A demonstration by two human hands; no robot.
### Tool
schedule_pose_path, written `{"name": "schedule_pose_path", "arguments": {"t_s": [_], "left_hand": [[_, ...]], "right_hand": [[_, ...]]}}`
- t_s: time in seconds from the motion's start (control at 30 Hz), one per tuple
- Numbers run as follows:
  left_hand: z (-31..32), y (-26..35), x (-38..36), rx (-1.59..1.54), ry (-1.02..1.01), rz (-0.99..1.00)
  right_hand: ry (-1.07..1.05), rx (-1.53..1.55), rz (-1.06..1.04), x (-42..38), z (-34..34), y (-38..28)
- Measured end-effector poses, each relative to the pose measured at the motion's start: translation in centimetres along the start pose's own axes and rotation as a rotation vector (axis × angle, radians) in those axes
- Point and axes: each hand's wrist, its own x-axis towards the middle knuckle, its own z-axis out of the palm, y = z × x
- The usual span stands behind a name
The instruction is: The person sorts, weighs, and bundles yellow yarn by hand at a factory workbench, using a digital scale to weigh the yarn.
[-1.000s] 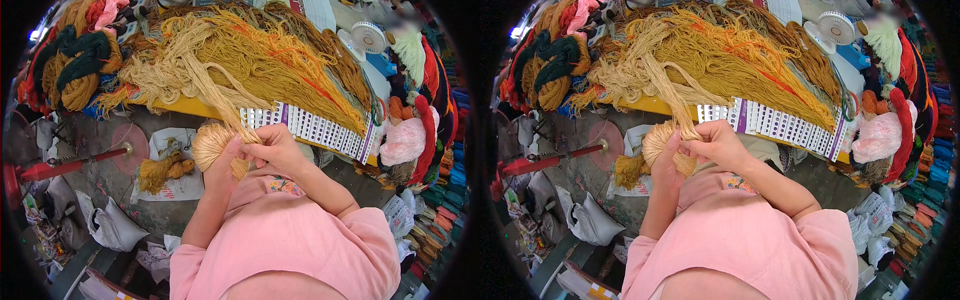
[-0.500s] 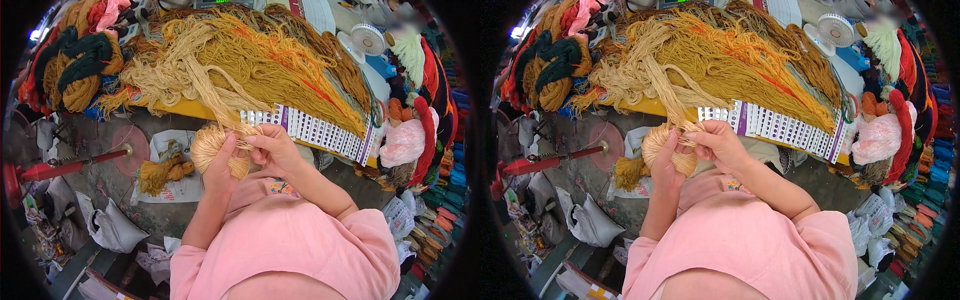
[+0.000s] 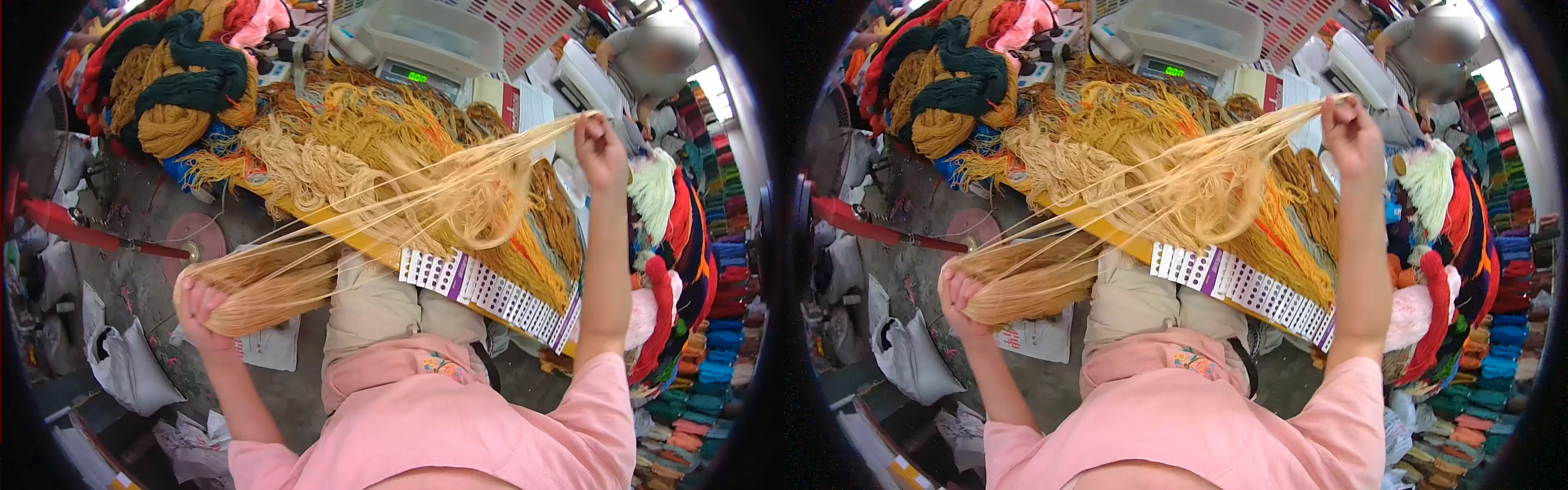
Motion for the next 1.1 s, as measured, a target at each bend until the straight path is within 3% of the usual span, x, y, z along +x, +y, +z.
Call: {"name": "schedule_pose_path", "arguments": {"t_s": [0.1, 0.17, 0.23, 0.3, 0.43, 0.47, 0.5, 0.53, 0.57, 0.6, 0.63, 0.67, 0.7, 0.73, 0.77, 0.8, 0.83, 0.87, 0.9, 0.93, 1.0, 1.03, 1.1], "left_hand": [[-7.1, 7.7, -2.1, -0.143, 0.178, 0.016], [-12.0, 13.0, -5.0, 0.106, 0.404, 0.134], [-14.3, 16.1, -7.9, 0.201, 0.679, 0.268], [-15.6, 17.3, -8.7, 0.373, 1.124, 0.535], [-29.3, 26.0, -16.3, 0.339, 0.963, 0.5], [-33.1, 32.7, -18.5, 0.447, 1.174, 0.395], [-30.0, 26.4, -20.1, 0.44, 1.173, 0.396], [-24.8, 26.3, -18.8, 0.396, 1.697, 0.626], [-26.1, 26.8, -21.0, 0.767, 1.561, 0.476], [-27.4, 26.7, -23.5, 1.118, 1.386, 0.313], [-28.3, 25.9, -23.9, 1.116, 1.378, 0.306], [-29.1, 25.1, -23.8, 0.761, 1.351, 0.379], [-29.5, 24.6, -23.2, 0.409, 1.296, 0.445], [-23.9, 18.1, -19.9, 0.413, 1.285, 0.448], [-18.0, 14.1, -15.6, 0.507, 1.245, 0.224], [-18.7, 12.8, -15.4, 0.512, 1.208, 0.2], [-20.1, 11.8, -15.1, 0.511, 1.172, 0.177], [-21.1, 11.3, -15.1, 0.504, 1.058, 0.022], [-21.8, 10.9, -15.3, 0.493, 0.941, -0.129], [-18.0, 8.6, -13.3, 0.571, 1.007, -0.278], [-18.2, 6.9, -13.0, 0.595, 0.952, -0.402], [-16.6, 5.8, -12.4, 0.633, 0.958, -0.439], [-15.6, 4.5, -11.6, 0.662, 1.002, -0.521]], "right_hand": [[0.013, -0.223, -0.153, 5.0, 1.6, -3.2], [0.122, -0.311, -0.244, 7.6, 2.4, -4.9], [0.161, -0.324, -0.128, 8.7, 4.1, -3.7], [0.079, -0.469, -0.184, 9.9, 6.1, -1.8], [0.132, -0.472, -0.379, 13.5, 6.5, -2.8], [0.199, -0.517, -0.484, 13.9, 6.7, -2.9], [0.366, -0.588, -0.611, 13.3, 8.1, -2.4], [0.116, -0.717, -0.459, 13.2, 7.4, -4.1], [-0.133, -0.836, -0.304, 13.1, 6.6, -5.9], [-0.079, -1.205, -0.208, 11.0, 8.8, -2.9], [0.007, -1.44, -0.032, 8.7, 10.8, 0.6], [-0.065, -1.584, 0.188, 7.5, 11.8, 2.5], [-0.124, -1.563, 0.212, 6.9, 13.5, 4.3], [-0.184, -1.537, 0.238, 6.4, 15.0, 5.2], [-0.454, -1.577, 0.244, 8.1, 16.1, 4.2], [-0.508, -1.517, 0.149, 9.2, 17.8, 3.6], [-0.418, -1.463, 0.051, 10.6, 19.1, 2.8], [-0.395, -1.353, 0.108, 13.4, 19.7, 0.0], [-0.294, -1.335, 0.031, 15.0, 19.9, -1.5], [-0.196, -1.313, -0.044, 16.4, 20.1, -2.8], [-0.009, -1.376, -0.126, 19.3, 19.6, -7.0], [-0.02, -1.375, -0.131, 19.9, 20.1, -6.8], [0.068, -1.532, -0.412, 20.4, 20.4, -7.0]]}}
